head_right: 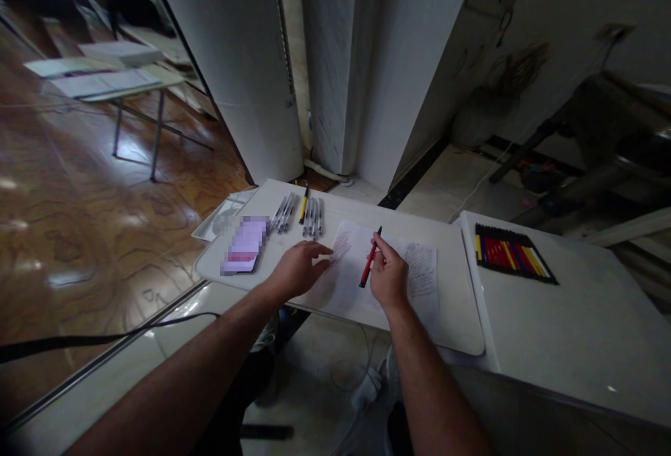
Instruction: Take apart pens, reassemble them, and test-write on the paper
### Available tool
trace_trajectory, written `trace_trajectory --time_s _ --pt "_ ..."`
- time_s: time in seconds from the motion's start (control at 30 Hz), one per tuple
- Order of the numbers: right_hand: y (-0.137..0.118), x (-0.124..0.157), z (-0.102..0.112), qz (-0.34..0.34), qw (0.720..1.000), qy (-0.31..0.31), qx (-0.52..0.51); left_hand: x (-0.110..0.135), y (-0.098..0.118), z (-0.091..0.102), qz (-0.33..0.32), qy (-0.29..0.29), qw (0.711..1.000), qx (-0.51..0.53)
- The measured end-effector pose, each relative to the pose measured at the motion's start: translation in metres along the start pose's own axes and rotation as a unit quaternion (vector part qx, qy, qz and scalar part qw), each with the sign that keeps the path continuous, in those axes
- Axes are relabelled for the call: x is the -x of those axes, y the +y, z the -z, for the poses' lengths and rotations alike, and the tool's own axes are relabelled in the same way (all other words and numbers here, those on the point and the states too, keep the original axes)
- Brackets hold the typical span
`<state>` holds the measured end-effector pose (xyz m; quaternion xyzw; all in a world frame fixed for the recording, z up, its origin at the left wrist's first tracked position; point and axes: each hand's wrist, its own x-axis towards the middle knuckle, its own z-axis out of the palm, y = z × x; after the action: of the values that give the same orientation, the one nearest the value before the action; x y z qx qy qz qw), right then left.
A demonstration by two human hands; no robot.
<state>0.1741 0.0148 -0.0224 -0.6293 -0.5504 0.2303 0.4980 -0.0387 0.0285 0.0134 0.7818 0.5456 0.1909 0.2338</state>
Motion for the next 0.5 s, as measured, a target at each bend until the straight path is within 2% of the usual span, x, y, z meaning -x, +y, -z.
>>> trace_trajectory --time_s 0.07,0.23,0.5 --pt "-0.003 0.0 -0.001 0.009 1.0 0.006 -0.008 0.0 0.008 -0.003 0.025 0.002 0.998 0.054" --pt "-0.013 0.0 0.0 -0.003 0.998 0.036 -0.051 0.002 0.02 -0.013 0.049 -0.041 0.982 0.178" --pt "-0.03 -0.002 -0.003 -0.023 0.99 0.074 -0.119 0.003 0.018 -0.018 0.074 -0.059 0.968 0.232"
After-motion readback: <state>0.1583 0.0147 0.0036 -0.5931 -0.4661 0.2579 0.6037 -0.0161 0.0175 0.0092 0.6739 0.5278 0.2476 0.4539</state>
